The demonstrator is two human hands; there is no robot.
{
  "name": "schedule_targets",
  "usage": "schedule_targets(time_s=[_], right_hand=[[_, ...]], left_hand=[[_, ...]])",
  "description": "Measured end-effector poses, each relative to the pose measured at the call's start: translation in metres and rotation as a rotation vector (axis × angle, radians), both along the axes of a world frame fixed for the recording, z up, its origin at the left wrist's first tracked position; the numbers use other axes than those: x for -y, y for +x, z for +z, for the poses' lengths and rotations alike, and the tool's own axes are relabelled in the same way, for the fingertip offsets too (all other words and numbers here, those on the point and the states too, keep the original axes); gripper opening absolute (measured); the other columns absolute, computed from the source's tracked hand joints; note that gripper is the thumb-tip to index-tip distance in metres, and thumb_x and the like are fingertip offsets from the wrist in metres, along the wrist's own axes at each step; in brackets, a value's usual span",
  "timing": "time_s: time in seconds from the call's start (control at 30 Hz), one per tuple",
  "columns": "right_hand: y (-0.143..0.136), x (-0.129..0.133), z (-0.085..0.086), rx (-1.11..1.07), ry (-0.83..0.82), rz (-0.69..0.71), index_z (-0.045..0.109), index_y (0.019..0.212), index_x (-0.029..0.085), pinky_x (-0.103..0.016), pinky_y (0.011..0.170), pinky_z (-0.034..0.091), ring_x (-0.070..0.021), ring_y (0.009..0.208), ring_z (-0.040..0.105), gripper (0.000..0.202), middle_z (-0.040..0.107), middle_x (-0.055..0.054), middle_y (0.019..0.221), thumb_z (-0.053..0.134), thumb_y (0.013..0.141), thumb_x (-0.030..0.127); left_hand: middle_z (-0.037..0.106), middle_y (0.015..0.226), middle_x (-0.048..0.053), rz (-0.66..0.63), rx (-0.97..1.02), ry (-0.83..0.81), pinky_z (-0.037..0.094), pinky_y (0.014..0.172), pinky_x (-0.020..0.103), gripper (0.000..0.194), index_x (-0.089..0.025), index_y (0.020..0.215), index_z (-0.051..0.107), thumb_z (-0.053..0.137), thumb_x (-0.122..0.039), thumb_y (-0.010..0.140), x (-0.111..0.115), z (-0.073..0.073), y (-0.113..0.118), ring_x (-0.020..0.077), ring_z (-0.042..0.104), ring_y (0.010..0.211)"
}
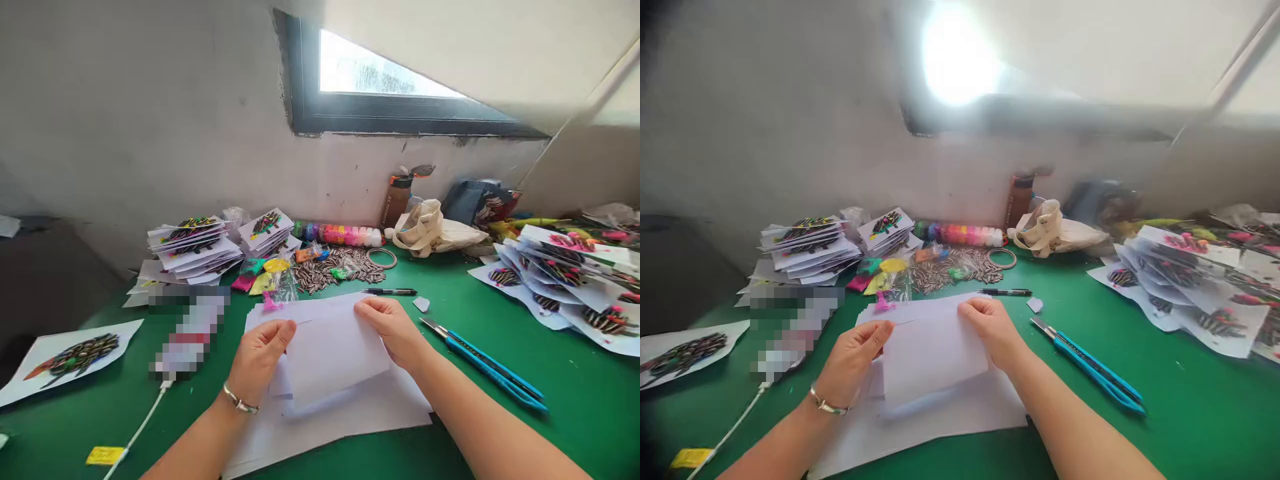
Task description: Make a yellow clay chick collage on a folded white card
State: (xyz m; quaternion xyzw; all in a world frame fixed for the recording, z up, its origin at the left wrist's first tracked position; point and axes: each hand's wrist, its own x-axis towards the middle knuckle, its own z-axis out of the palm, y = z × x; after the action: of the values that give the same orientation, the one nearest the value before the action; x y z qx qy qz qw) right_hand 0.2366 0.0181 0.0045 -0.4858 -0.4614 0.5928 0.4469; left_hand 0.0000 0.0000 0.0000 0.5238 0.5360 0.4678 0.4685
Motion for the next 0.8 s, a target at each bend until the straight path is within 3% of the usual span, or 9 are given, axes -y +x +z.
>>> schedule_targets(time_s=[0.13, 0.27, 0.43, 0.8], right_hand=[[-0.006, 0.002, 0.0, 0.012, 0.002, 0.032, 0.052, 0.063, 0.016, -0.022, 0.047, 0.024, -0.0086, 0.05, 0.039, 0.033, 0.044, 0.003, 0.056, 0.064, 0.073, 0.045], [-0.01, 0.004, -0.005, 0.038, -0.029, 0.066, 0.052, 0.064, 0.017, -0.021, 0.046, 0.023, -0.008, 0.048, 0.036, 0.031, 0.041, 0.004, 0.056, 0.062, 0.075, 0.044], [-0.013, 0.005, -0.007, 0.049, -0.055, 0.068, 0.05, 0.064, 0.017, -0.021, 0.045, 0.023, -0.0081, 0.048, 0.033, 0.03, 0.037, 0.005, 0.056, 0.06, 0.076, 0.043], [-0.017, 0.006, -0.006, 0.122, -0.03, 0.065, 0.044, 0.062, 0.018, -0.022, 0.046, 0.021, -0.008, 0.05, 0.03, 0.031, 0.032, 0.005, 0.058, 0.056, 0.078, 0.042]], left_hand=[[0.068, 0.073, 0.002, -0.043, -0.023, -0.097, 0.046, 0.058, 0.023, 0.034, -0.018, 0.081, 0.073, 0.073, -0.046, 0.063, 0.002, 0.005, 0.004, 0.0158, 0.057, 0.067], [0.071, 0.075, 0.004, -0.102, -0.174, -0.075, 0.048, 0.061, 0.025, 0.027, -0.019, 0.072, 0.074, 0.069, -0.045, 0.067, 0.005, 0.008, 0.007, 0.0199, 0.061, 0.071], [0.073, 0.082, 0.003, -0.12, -0.259, -0.039, 0.05, 0.064, 0.025, 0.026, -0.022, 0.078, 0.074, 0.066, -0.045, 0.069, 0.008, 0.009, 0.009, 0.0209, 0.064, 0.076], [0.065, 0.067, 0.001, -0.181, -0.401, 0.021, 0.043, 0.056, 0.023, 0.034, -0.02, 0.067, 0.069, 0.054, -0.048, 0.078, 0.009, 0.009, 0.009, 0.0167, 0.056, 0.064]])
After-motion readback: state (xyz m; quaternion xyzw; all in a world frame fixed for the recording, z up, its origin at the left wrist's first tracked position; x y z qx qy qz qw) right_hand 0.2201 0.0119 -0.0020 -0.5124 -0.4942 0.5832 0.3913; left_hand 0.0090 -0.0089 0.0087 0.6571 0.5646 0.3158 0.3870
